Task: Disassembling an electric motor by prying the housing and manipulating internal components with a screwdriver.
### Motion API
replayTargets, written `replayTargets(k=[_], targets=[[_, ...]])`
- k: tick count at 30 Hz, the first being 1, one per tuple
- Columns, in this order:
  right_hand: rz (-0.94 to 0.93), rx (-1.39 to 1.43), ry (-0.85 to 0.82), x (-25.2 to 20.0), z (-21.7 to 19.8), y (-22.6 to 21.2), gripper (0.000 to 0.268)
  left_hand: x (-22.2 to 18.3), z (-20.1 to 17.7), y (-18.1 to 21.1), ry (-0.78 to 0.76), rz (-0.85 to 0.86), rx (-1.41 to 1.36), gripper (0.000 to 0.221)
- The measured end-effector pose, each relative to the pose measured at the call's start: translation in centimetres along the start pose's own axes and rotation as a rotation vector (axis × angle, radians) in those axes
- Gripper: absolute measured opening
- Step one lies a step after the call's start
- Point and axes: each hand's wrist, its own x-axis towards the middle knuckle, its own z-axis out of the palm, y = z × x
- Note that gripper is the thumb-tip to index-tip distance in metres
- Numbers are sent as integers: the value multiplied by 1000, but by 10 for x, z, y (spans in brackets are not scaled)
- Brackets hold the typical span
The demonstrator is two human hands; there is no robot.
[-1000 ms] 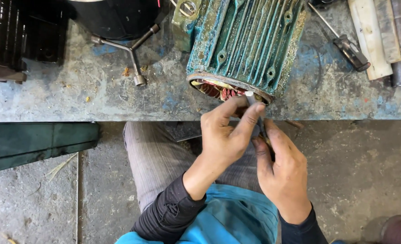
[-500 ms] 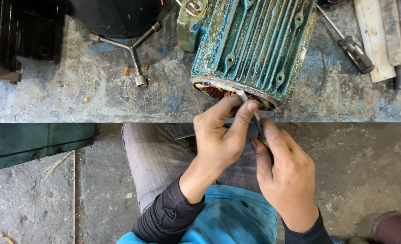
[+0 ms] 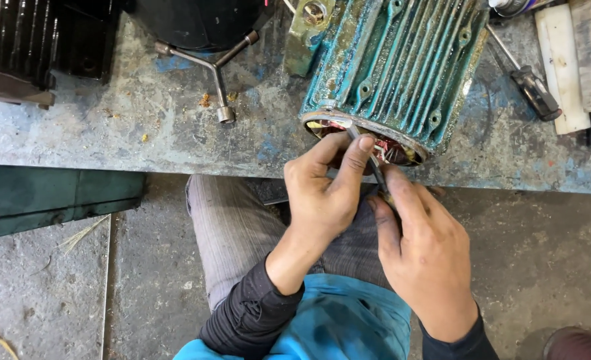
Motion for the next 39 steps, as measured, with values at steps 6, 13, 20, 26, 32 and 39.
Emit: replayTargets(k=[6, 13, 20, 26, 32, 39], targets=[[-48, 151, -80, -15, -31, -1, 63, -3, 1, 3, -13, 0, -43, 29], [14, 70, -34, -28, -42, -12, 54, -2, -2, 0, -16, -106, -131, 28], [-149, -96, 72, -26, -40, -14, 50, 1, -5, 0, -21, -132, -309, 32], [-171, -109, 96, -28, -36, -17, 48, 0, -10, -3, -47, -148, -208, 34], [-145, -51, 61, -27, -41, -10, 48, -3, -3, -5, -8, -126, -255, 31], [-211, -26, 46, -8, -37, -23, 48, 5, -9, -17, 26, -169, -328, 31]])
